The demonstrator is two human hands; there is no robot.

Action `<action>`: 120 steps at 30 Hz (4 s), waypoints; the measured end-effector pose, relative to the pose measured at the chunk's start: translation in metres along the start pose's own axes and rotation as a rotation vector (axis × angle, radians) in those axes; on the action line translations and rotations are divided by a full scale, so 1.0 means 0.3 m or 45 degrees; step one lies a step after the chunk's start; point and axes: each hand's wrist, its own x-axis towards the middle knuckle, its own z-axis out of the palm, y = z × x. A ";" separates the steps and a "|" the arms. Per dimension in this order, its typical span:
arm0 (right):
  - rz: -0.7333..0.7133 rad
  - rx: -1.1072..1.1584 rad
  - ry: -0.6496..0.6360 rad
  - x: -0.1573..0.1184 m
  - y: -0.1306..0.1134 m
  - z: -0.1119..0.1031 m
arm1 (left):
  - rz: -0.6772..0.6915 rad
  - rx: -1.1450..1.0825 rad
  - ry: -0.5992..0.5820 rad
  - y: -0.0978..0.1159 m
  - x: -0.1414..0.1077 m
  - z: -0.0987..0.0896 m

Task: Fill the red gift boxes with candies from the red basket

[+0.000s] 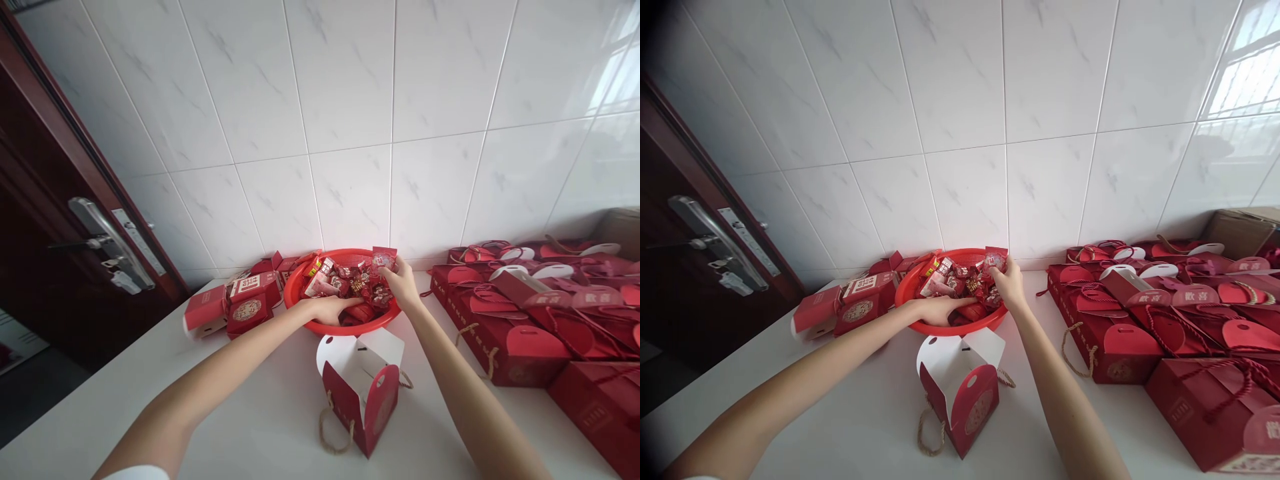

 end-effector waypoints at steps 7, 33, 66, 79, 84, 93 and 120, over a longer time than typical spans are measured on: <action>-0.009 -0.009 -0.009 0.002 0.008 -0.001 | 0.108 -0.130 0.091 0.015 0.001 0.004; 0.017 -0.016 -0.009 -0.001 -0.001 -0.001 | 0.167 -0.357 0.503 -0.010 0.016 0.017; 0.009 0.040 -0.043 0.001 0.008 -0.008 | -0.039 -0.626 0.975 -0.087 0.053 0.039; -0.009 0.001 -0.037 0.003 0.004 -0.006 | 0.035 -0.764 1.044 -0.089 0.048 0.039; 0.004 0.017 -0.042 0.001 -0.003 -0.005 | 0.032 -0.752 1.060 -0.083 0.043 0.035; 0.053 0.113 -0.061 -0.013 -0.036 -0.001 | 0.155 -0.829 1.143 -0.084 0.048 0.028; 0.280 0.430 -0.287 -0.071 -0.120 0.029 | 0.009 -1.011 0.792 -0.071 -0.010 -0.111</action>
